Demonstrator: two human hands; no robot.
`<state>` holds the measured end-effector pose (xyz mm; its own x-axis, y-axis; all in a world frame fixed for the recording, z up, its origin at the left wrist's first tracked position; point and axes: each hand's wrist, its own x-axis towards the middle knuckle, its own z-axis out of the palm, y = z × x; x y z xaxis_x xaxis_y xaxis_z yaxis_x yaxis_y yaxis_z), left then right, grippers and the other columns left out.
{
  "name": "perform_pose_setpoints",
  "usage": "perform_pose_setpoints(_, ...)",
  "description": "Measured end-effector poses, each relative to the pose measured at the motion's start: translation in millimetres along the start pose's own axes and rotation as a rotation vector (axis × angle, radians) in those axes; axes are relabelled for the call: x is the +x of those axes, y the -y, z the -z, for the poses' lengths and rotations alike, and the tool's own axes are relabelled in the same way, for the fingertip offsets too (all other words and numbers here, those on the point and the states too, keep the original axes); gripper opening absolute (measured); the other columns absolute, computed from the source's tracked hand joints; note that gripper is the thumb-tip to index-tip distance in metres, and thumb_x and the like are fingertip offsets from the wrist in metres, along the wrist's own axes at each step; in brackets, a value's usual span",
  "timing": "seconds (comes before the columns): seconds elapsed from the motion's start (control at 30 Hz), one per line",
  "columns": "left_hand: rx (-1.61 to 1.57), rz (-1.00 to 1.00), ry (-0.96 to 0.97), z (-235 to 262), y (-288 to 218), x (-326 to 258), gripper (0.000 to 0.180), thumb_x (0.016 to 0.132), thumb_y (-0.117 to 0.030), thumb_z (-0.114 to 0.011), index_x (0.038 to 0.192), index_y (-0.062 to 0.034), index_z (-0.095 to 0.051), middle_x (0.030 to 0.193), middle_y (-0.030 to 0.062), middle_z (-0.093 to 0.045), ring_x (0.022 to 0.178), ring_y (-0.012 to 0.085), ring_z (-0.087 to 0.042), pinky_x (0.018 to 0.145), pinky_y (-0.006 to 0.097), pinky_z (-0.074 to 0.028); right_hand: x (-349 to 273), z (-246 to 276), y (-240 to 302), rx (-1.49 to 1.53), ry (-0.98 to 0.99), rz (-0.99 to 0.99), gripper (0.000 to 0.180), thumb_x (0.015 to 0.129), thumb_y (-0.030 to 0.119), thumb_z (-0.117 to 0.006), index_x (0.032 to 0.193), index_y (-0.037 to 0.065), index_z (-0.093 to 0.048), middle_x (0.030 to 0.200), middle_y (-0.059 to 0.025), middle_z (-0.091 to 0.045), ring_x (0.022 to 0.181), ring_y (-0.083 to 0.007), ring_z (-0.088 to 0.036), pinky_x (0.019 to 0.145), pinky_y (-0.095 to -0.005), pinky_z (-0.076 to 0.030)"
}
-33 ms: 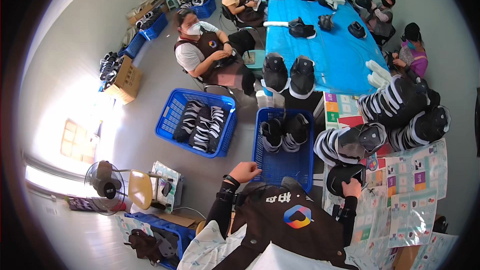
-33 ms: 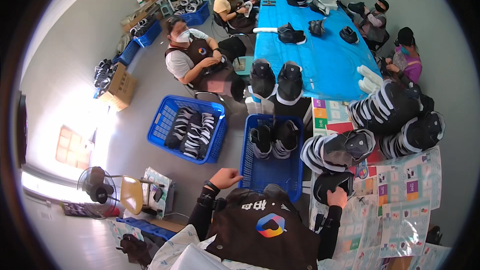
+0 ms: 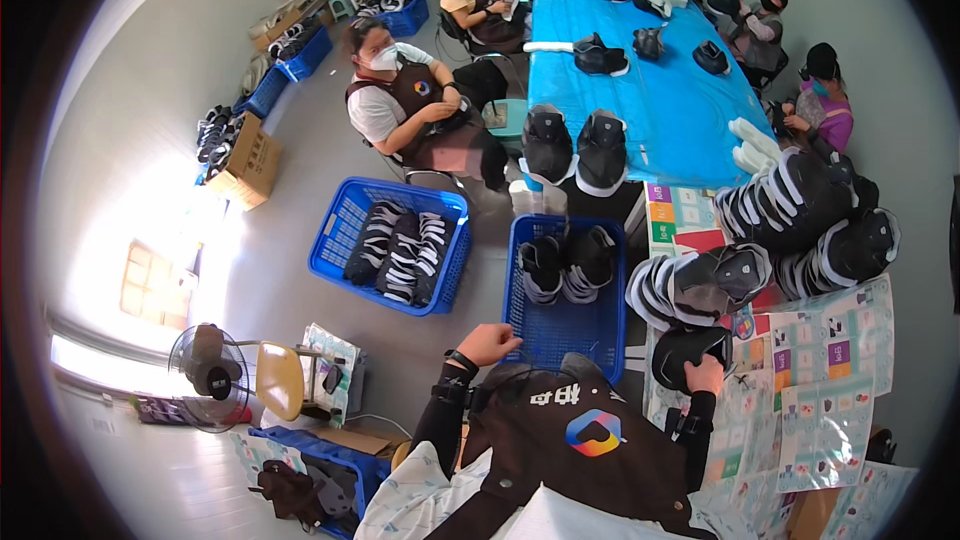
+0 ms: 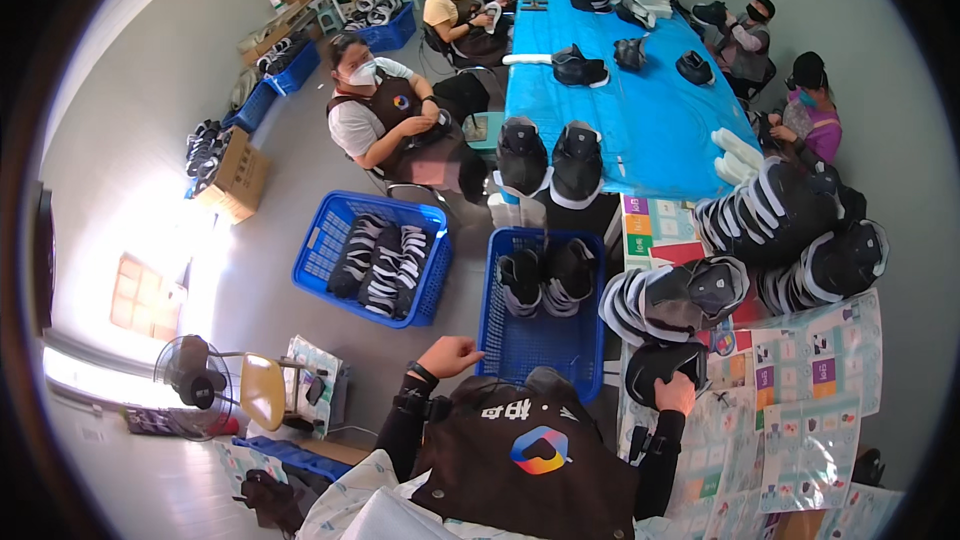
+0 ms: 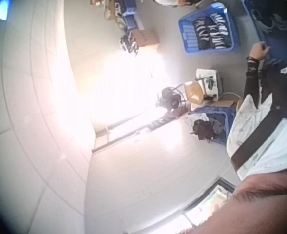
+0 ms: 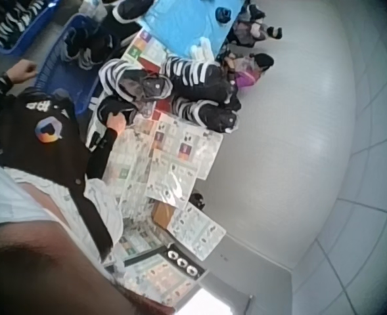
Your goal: The person cleans shoe components using a specialized air-powered cleaning tool. They pick up a shoe upper from a basket, hold it against the workbench, and spray compressed air inside and around the outer surfaces to remove debris before placing the cleaned component into a separate basket and moving a large box.
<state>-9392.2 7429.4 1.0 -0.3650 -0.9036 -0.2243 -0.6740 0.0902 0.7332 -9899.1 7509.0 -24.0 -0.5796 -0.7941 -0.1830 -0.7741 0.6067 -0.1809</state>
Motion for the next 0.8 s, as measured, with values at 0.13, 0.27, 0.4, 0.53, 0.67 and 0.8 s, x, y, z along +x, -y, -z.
perform_pose_setpoints(0.13,-0.022,0.006,0.043,-4.1,-5.6,6.9,0.039,0.094,-0.037,-0.071,0.083,0.0,-0.066,0.071,0.0154,-0.066,0.063,0.0303,-0.062,0.063,0.04,-0.049,-1.4,35.4,-5.1,-0.012,-0.022,0.014,0.038,0.073,0.034,-0.076,0.093,0.002,-0.073,0.103,-0.0222,-0.072,0.098,-0.0422,-0.069,0.083,-0.0527,-0.056)
perform_pose_setpoints(0.27,-0.016,0.028,0.075,-0.1,-0.5,8.3,0.034,0.094,-0.035,-0.072,0.088,-0.0015,-0.069,0.072,0.0135,-0.067,0.064,0.0263,-0.064,0.063,0.039,-0.05,-24.1,94.5,7.8,0.035,-0.061,0.026,0.041,0.072,0.037,-0.073,0.09,0.001,-0.073,0.091,-0.0233,-0.072,0.09,-0.0435,-0.069,0.079,-0.0545,-0.055)
perform_pose_setpoints(0.4,0.001,0.0,0.065,3.4,-3.4,7.0,0.031,0.093,-0.033,-0.072,0.09,-0.0022,-0.07,0.072,0.0125,-0.068,0.064,0.0262,-0.065,0.064,0.039,-0.052,-50.7,158.0,18.2,0.033,-0.022,0.096,0.048,0.074,0.044,-0.076,0.082,-0.003,-0.068,0.083,-0.0265,-0.068,0.085,-0.0461,-0.067,0.073,-0.0529,-0.054)
perform_pose_setpoints(0.53,0.01,0.002,0.101,10.3,-24.0,6.5,0.03,0.091,-0.029,-0.074,0.101,-0.0022,-0.068,0.089,0.0155,-0.071,0.083,0.0322,-0.07,0.076,0.041,-0.055,-89.6,231.8,37.6,0.278,0.003,0.328,0.052,0.082,0.038,-0.083,0.073,-0.006,-0.056,0.066,-0.025,-0.055,0.061,-0.0392,-0.057,0.06,-0.0425,-0.046)
perform_pose_setpoints(0.67,-0.129,-0.343,-0.062,28.4,-97.5,20.3,0.061,0.085,-0.02,-0.079,0.137,-0.0025,-0.053,0.13,0.0183,-0.058,0.115,0.0349,-0.061,0.098,0.041,-0.05,-96.8,243.8,53.6,0.75,0.24,0.358,0.026,0.086,0.017,-0.079,0.097,-0.006,-0.072,0.082,-0.0077,-0.076,0.073,-0.0115,-0.067,0.067,-0.0325,-0.053)
perform_pose_setpoints(0.8,-0.145,-0.627,-0.145,55.8,-179.9,14.5,0.077,0.078,-0.014,-0.084,0.146,-0.0064,-0.049,0.147,0.0178,-0.048,0.133,0.0367,-0.05,0.109,0.041,-0.043,-86.3,230.5,109.0,0.785,0.284,0.557,0.029,0.086,0.02,-0.079,0.1,-0.005,-0.073,0.085,-0.0105,-0.076,0.078,-0.0158,-0.071,0.073,-0.0326,-0.054)
